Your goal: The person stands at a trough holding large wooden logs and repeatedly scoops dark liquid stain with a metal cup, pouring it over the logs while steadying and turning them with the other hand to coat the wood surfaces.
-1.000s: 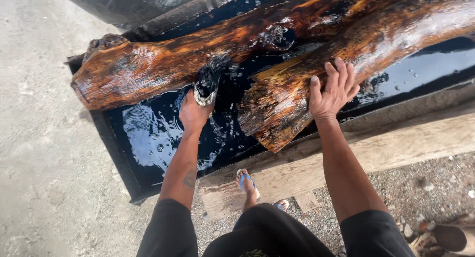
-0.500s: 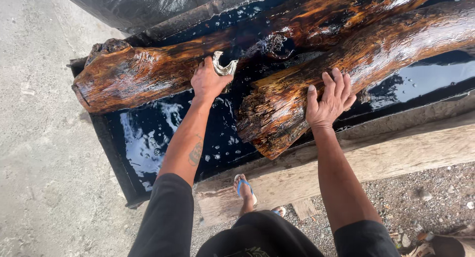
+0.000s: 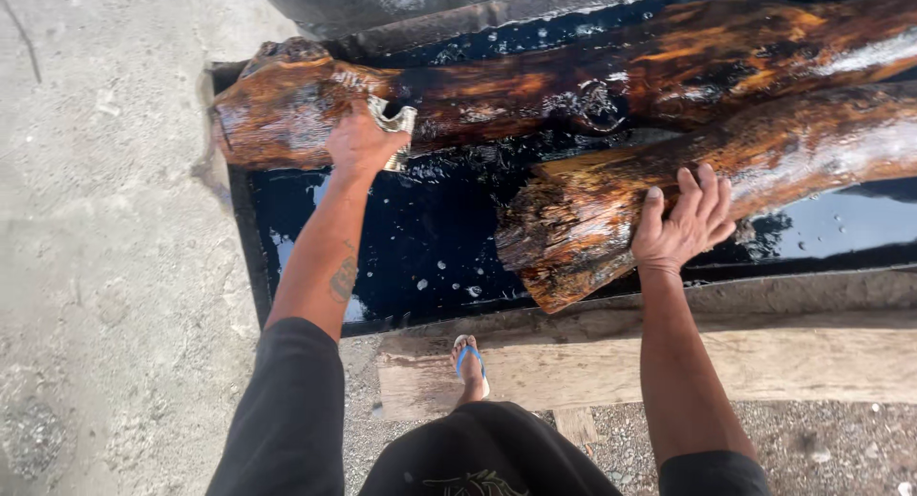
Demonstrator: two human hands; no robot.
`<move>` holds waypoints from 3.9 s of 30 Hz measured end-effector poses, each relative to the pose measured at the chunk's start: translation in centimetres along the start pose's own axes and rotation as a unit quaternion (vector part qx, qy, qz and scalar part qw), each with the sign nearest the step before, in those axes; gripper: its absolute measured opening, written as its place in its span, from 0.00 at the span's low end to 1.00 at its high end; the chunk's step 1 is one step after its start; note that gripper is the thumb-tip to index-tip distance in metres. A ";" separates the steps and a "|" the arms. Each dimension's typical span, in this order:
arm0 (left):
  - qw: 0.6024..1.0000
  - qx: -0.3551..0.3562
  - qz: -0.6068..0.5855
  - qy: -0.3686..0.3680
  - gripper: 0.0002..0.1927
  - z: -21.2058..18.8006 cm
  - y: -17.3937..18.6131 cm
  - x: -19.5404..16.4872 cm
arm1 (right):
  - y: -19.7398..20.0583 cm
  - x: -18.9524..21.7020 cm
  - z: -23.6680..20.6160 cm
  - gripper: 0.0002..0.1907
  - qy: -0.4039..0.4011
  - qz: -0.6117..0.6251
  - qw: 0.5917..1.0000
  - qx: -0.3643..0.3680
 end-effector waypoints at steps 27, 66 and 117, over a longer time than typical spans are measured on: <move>0.978 0.057 0.175 0.099 0.53 -5.6 6.0 15.8 | -0.4 0.1 -1.0 0.31 0.019 0.008 0.999 0.025; 0.965 0.006 -0.139 -0.223 0.46 -23.1 7.0 -1.6 | 15.9 -8.1 -17.1 0.13 0.040 -0.066 0.963 0.258; 0.947 0.023 0.056 -0.316 0.52 -27.3 11.9 -9.1 | 40.4 -27.4 -41.5 0.42 -0.657 0.147 0.689 0.269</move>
Point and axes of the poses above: each hand's wrist, its own z-axis towards the middle knuckle, its own y-axis out of the back of the hand, x = y × z, the point moved 2 cm from there along z, towards the middle knuckle, and after that the axes turned 12 degrees about -x, right-handed, at the moved point
